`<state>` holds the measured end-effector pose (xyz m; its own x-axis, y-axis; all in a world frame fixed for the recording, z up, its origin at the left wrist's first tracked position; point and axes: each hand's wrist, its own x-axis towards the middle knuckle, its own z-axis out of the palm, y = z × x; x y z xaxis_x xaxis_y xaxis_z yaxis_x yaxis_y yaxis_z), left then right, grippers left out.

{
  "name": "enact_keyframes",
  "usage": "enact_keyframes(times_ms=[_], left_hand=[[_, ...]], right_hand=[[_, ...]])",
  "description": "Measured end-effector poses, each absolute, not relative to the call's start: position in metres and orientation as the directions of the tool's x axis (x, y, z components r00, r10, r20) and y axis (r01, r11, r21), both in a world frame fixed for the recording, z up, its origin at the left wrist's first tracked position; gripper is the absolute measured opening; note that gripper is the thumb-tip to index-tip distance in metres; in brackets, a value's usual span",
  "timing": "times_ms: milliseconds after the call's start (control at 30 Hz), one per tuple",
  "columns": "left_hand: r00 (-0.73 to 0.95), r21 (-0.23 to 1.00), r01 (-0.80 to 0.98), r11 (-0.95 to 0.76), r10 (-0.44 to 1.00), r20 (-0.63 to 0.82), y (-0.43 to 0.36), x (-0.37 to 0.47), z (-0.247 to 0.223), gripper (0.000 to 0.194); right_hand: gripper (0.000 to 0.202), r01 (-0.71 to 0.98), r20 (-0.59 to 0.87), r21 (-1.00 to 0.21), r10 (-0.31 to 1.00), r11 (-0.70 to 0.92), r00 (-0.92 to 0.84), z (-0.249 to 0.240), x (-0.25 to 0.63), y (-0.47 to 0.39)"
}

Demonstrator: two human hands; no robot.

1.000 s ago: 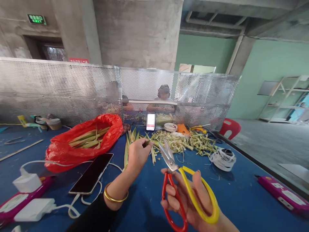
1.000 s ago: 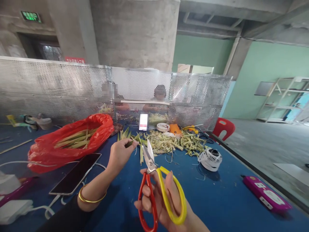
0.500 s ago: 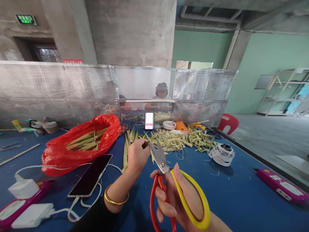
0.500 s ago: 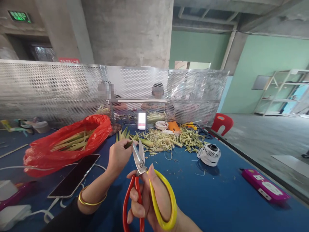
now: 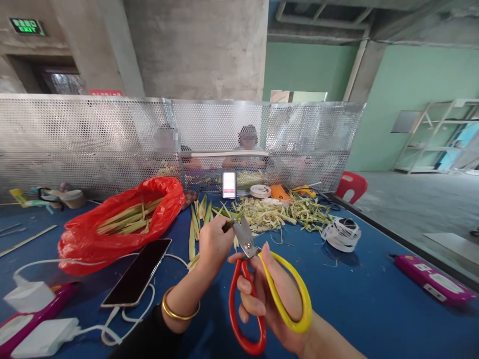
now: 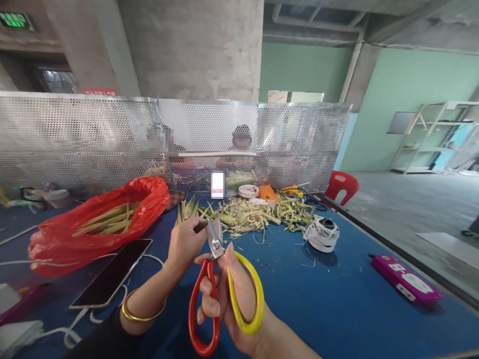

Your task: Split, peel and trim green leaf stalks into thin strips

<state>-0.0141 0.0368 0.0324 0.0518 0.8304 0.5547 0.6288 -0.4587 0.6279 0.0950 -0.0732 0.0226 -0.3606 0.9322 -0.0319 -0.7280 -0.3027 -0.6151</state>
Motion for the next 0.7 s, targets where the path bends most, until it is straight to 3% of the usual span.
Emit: enact_keyframes(times_ms=[300,433,500,567,600,633,700], left_hand=[[0.053,0.601,0.680,-0.421,0.845,0.532,0.036,-0.014,0.034,0.017],[0.081,0.582,0.696,-0.421,0.851,0.519,0.039,-0.017,0.034,0.021],[0.090,0.551,0.716,-0.429,0.839,0.536,0.039,-0.019,0.035,0.021],[0.089,0.505,0.745,-0.436,0.815,0.572,0.040,-0.018,0.037,0.022],[0.093,0.487,0.753,-0.443,0.804,0.587,0.040,-0.016,0.039,0.023],[0.098,0.488,0.746,-0.454,0.799,0.594,0.042,-0.012,0.041,0.023],[0.105,0.583,0.660,-0.473,0.827,0.552,0.050,-0.001,0.046,0.020]], right_hand=[[0.058,-0.669,-0.143,-0.679,0.949,-0.302,-0.282,0.026,0.092,-0.071],[0.057,-0.568,-0.154,-0.787,0.968,-0.241,-0.198,0.020,0.104,-0.070],[0.057,-0.372,-0.152,-0.911,0.983,-0.180,-0.102,0.015,0.122,-0.069],[0.055,0.040,-0.116,-0.992,0.993,-0.117,0.028,0.009,0.150,-0.067],[0.050,0.319,-0.046,-0.945,0.994,-0.077,0.103,0.007,0.165,-0.066],[0.044,0.576,0.046,-0.817,0.992,-0.030,0.116,0.004,0.180,-0.066],[0.043,0.871,0.187,-0.488,0.969,-0.053,0.163,0.000,0.206,-0.066]])
